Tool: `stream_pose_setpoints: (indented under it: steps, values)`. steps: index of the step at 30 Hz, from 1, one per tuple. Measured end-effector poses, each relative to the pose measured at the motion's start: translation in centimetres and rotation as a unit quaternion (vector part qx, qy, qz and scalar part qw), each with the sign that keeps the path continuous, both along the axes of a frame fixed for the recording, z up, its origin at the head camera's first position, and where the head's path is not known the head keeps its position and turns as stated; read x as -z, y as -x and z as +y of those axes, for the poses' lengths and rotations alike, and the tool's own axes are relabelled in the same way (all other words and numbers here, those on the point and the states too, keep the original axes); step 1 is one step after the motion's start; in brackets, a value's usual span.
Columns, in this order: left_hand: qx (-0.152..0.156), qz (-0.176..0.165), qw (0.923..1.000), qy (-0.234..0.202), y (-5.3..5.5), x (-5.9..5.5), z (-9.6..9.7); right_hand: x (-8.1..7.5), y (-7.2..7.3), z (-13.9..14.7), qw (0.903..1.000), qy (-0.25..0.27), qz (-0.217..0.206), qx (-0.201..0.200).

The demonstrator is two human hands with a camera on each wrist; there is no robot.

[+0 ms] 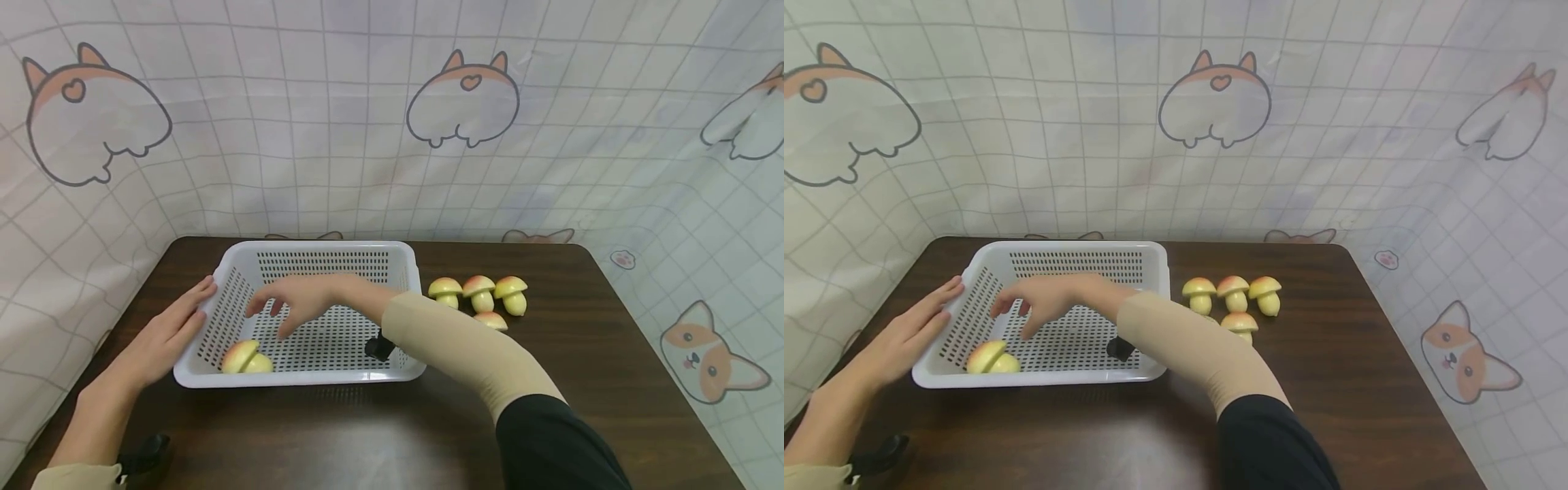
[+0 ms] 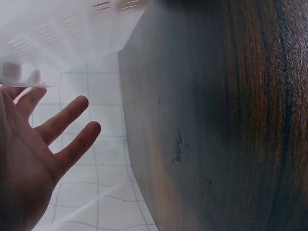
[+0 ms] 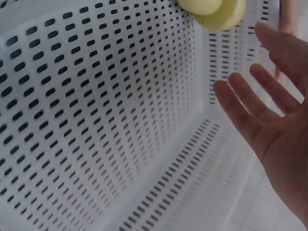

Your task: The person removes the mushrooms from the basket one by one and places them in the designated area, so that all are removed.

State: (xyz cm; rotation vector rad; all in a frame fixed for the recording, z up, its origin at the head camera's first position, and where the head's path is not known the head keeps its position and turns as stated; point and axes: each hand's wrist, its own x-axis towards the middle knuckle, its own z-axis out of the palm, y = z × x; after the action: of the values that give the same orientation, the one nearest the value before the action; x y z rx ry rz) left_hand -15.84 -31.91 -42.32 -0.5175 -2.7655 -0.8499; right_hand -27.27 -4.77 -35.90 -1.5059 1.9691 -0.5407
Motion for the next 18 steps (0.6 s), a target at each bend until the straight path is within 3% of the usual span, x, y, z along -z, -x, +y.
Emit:
stream_pose_setpoints:
  steps: [13, 18]
  values:
    - [-0.007, -0.006, 0.9999, 0.014, 0.0, -0.2, 0.1, 2.1, -0.7, -2.5, 0.9988, -0.026, -0.017, -0.039]
    - [-0.004, -0.007, 1.0, 0.004, 0.1, -0.2, 0.2, 2.3, -0.7, -3.0, 0.9956, -0.03, -0.039, -0.08]
